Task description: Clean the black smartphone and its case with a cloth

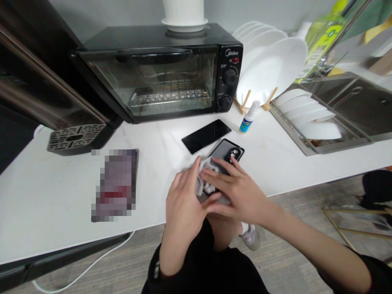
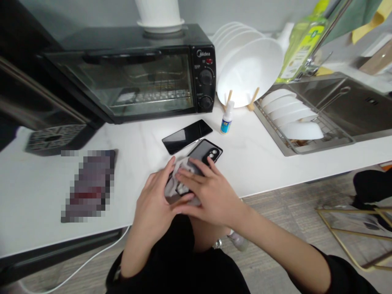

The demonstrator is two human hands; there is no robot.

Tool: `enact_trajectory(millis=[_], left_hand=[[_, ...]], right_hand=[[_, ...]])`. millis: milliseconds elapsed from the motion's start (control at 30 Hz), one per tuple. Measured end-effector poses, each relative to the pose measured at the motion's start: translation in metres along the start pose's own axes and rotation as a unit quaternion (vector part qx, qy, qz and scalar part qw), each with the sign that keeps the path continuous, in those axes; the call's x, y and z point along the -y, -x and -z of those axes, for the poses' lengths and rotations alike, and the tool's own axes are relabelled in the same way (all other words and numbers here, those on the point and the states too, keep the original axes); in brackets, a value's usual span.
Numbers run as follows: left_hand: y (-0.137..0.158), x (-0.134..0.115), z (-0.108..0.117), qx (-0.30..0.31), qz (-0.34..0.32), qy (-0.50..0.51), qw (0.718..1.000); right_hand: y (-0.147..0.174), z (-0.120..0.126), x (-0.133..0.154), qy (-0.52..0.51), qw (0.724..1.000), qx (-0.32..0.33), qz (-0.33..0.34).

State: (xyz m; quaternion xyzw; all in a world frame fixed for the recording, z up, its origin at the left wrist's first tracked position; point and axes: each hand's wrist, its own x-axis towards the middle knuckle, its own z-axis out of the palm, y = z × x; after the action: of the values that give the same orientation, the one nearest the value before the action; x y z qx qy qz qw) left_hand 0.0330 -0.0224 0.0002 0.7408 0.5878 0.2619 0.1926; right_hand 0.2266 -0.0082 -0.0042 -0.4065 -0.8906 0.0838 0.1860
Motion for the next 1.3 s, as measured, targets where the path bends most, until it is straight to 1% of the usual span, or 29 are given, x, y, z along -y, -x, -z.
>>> enact_trajectory(millis=[67,100,133,167,233,267,300,333,400,433,467,500,600,633,667,700,767,800,833,933,967,1000,1067,1100,1133,1167,1233,1267,1300], left_hand=[[0.0,0.0,-0.001,-0.004,-0.011,0.002,1.0],[0.0,0.0,-0.001,-0.005,-0.013,0.003,1.0],[0.0,0.0,-0.001,-0.003,-0.014,0.004,1.0],[0.0,0.001,0.0,-0.003,-0.011,0.002,1.0],[0.0,0.001,0.0,-0.002,-0.004,-0.004,1.0],[0.0,0.001,0.001,-0.003,-0.003,-0.008,1.0],[0.0,0.001,0.001,-0.006,-0.004,-0.012,1.0],[0.0,0.001,0.001,-0.009,-0.006,-0.014,1.0],[0.0,0.0,0.0,-0.012,-0.013,-0.016,1.0],[0.0,0.0,0.0,-0.015,-0.013,-0.016,1.0],[0.0,0.001,0.0,-0.014,-0.013,-0.015,1.0],[0.0,0.001,-0.001,-0.013,-0.013,-0.015,1.0],[0.0,0.001,0.0,-0.01,-0.008,-0.019,1.0],[0.0,0.001,0.0,-0.008,-0.007,-0.02,1.0],[0.0,0.001,0.0,-0.008,-0.008,-0.02,1.0],[0.0,0.001,0.0,-0.009,-0.01,-0.019,1.0],[0.0,0.001,0.0,-0.01,-0.017,-0.017,1.0],[0.0,0.001,0.0,-0.01,-0.018,-0.016,1.0],[0.0,0.001,-0.001,-0.011,-0.016,-0.014,1.0],[0.0,0.001,-0.001,-0.012,-0.007,-0.009,1.0],[0.0,0.001,-0.001,-0.01,-0.007,-0.008,1.0],[0.0,0.0,-0.001,-0.008,-0.009,-0.008,1.0],[0.0,0.0,0.0,-0.004,-0.015,-0.008,1.0],[0.0,0.0,0.0,-0.002,-0.016,-0.006,1.0],[0.0,0.0,0.0,-0.001,-0.014,-0.004,1.0],[0.0,0.0,0.001,0.001,-0.01,-0.002,1.0],[0.0,-0.001,0.001,0.004,-0.002,0.003,1.0],[0.0,-0.001,0.001,0.004,-0.002,0.004,1.0],[0.0,-0.001,0.001,0.003,-0.004,0.005,1.0]], right_hand=[[-0.003,0.0,-0.005,0.054,0.994,-0.041,-0.081],[-0.005,0.0,-0.006,0.071,0.99,-0.056,-0.108],[-0.006,0.0,-0.006,0.074,0.99,-0.057,-0.108],[-0.006,0.001,-0.005,0.06,0.994,-0.043,-0.083],[-0.006,0.002,-0.003,0.011,1.0,0.007,0.009],[-0.006,0.004,-0.004,-0.006,0.999,0.026,0.041],[-0.006,0.006,-0.008,-0.006,0.999,0.029,0.045],[-0.006,0.008,-0.012,0.01,1.0,0.017,0.02],[-0.007,0.011,-0.022,0.062,0.995,-0.024,-0.069],[-0.007,0.011,-0.024,0.079,0.991,-0.038,-0.1],[-0.007,0.01,-0.023,0.081,0.99,-0.039,-0.106],[-0.006,0.009,-0.019,0.067,0.994,-0.027,-0.083],[-0.002,0.003,-0.004,-0.006,0.999,0.029,0.039],[-0.001,0.003,-0.003,-0.013,0.998,0.034,0.051],[-0.001,0.003,-0.004,-0.004,0.999,0.024,0.033],[-0.001,0.004,-0.008,0.022,1.0,0.002,-0.006],[-0.002,0.007,-0.019,0.082,0.992,-0.04,-0.086],[-0.002,0.009,-0.023,0.1,0.989,-0.048,-0.099],[-0.001,0.011,-0.026,0.104,0.99,-0.041,-0.083],[0.004,0.014,-0.026,0.067,0.997,0.024,0.041],[0.005,0.016,-0.026,0.063,0.996,0.032,0.054],[0.007,0.017,-0.026,0.071,0.996,0.027,0.041],[0.007,0.018,-0.028,0.11,0.993,-0.01,-0.029],[0.007,0.018,-0.028,0.126,0.99,-0.024,-0.051],[0.007,0.017,-0.027,0.129,0.99,-0.028,-0.046],[0.007,0.016,-0.026,0.119,0.993,-0.018,-0.017],[0.007,0.015,-0.024,0.079,0.995,0.018,0.067],[0.007,0.015,-0.024,0.066,0.994,0.027,0.086],[0.007,0.015,-0.026,0.067,0.994,0.024,0.079]])
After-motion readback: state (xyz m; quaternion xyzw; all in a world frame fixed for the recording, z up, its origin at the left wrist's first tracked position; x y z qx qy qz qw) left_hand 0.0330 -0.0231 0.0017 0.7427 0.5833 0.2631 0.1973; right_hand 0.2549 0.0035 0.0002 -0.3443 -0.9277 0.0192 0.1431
